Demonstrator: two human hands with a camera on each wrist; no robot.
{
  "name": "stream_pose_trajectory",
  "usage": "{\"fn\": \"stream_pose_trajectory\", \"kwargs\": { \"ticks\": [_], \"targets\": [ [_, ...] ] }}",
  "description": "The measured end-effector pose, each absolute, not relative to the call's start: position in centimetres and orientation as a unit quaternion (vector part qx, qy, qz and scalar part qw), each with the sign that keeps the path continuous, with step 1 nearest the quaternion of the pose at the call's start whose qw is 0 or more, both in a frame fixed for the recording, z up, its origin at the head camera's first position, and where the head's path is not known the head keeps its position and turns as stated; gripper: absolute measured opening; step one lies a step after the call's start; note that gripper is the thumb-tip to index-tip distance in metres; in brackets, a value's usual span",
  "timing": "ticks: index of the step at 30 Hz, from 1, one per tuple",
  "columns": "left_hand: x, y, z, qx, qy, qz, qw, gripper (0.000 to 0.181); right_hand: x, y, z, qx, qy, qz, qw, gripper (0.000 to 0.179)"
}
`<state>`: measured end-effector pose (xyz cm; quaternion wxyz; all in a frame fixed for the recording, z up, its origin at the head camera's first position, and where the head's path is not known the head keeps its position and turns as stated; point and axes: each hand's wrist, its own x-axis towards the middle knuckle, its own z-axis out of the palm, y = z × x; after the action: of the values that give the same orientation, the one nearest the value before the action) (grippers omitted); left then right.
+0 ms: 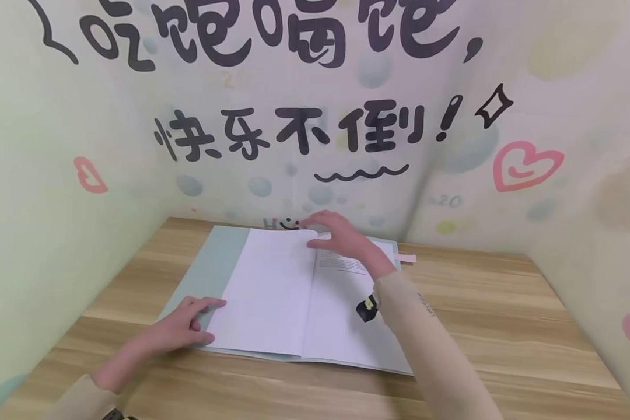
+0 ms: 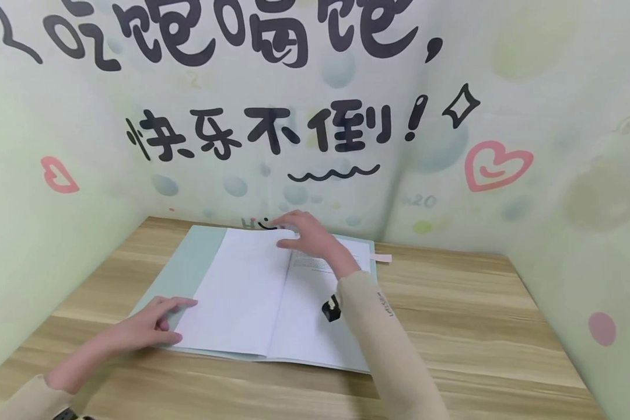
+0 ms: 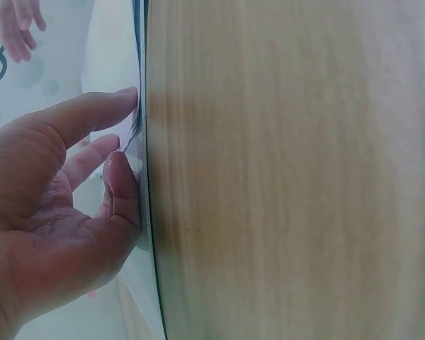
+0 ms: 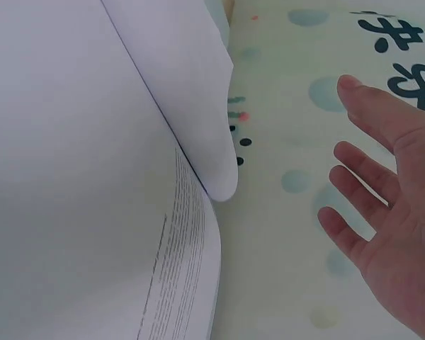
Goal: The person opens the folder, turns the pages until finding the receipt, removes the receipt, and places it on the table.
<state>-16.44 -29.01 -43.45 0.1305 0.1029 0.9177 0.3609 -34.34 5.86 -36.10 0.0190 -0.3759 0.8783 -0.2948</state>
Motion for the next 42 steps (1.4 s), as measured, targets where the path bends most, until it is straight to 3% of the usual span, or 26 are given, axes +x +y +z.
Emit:
{"fn": "stream_pose_trajectory", "kwargs": {
  "ticks": [23, 34, 42],
  "targets": [
    [-16.2, -29.0, -43.3, 0.104, 0.916, 0.366, 0.13, 0.068, -33.6, 17.1, -38.1, -0.19, 0.893, -0.408, -0.024, 0.054],
    [-16.2, -28.7, -43.1, 0.103, 0.917, 0.363, 0.129, 0.067, -33.1, 20.9, -40.6, -0.148, 0.876, -0.456, -0.045, 0.058],
    [-16.2, -28.8, -43.1, 0.106, 0.918, 0.361, 0.127, 0.067, -32.6, 21.8, -41.6, -0.137, 0.9, -0.412, -0.03, 0.054]
  ]
}}
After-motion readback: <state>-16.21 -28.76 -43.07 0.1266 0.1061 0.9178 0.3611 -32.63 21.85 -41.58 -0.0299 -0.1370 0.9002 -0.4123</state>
